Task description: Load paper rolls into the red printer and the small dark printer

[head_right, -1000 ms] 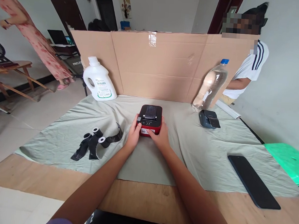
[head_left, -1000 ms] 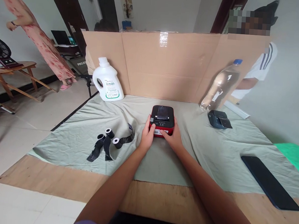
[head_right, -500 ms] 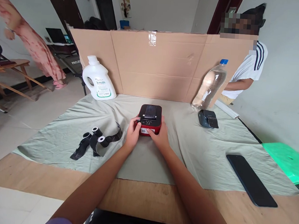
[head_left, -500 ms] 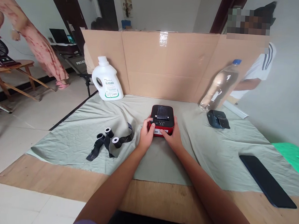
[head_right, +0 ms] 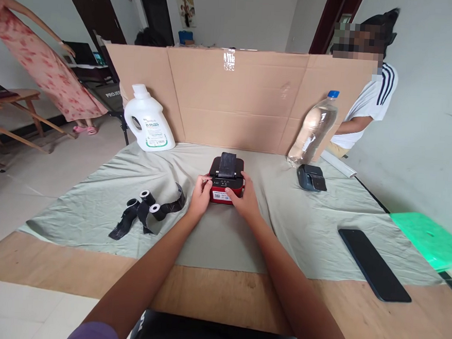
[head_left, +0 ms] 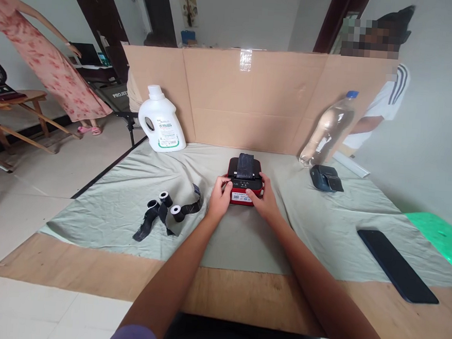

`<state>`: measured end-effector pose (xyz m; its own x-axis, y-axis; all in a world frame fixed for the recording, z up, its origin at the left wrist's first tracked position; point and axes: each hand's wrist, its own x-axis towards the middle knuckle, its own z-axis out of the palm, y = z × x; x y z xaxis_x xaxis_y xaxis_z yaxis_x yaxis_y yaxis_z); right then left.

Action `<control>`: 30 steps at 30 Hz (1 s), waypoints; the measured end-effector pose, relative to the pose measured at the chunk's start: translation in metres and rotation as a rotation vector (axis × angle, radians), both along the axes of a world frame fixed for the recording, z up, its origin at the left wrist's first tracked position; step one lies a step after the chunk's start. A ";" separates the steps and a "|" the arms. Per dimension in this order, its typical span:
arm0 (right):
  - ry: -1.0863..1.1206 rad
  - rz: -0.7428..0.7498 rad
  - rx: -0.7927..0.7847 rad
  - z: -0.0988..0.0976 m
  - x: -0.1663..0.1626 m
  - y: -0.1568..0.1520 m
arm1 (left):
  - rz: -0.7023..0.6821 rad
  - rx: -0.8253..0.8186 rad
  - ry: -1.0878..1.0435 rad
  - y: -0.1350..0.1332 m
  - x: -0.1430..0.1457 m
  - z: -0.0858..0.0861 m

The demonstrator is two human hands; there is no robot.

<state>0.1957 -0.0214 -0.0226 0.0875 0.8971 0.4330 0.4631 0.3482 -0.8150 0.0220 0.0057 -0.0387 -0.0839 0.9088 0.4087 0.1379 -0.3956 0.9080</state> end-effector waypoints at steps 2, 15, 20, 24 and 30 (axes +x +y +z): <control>-0.004 0.012 0.009 -0.001 0.000 0.000 | 0.007 0.048 -0.023 0.000 0.001 -0.003; -0.118 0.014 -0.010 0.018 0.008 0.002 | 0.025 0.132 0.076 -0.004 -0.001 -0.002; -0.070 0.015 -0.072 0.049 0.014 0.027 | 0.006 0.111 0.027 -0.004 -0.001 -0.001; -0.044 0.006 -0.198 0.065 0.009 0.051 | -0.003 0.094 0.013 -0.005 -0.001 0.000; -0.011 -0.006 -0.243 0.069 0.001 0.060 | -0.012 0.057 -0.011 -0.005 -0.001 0.000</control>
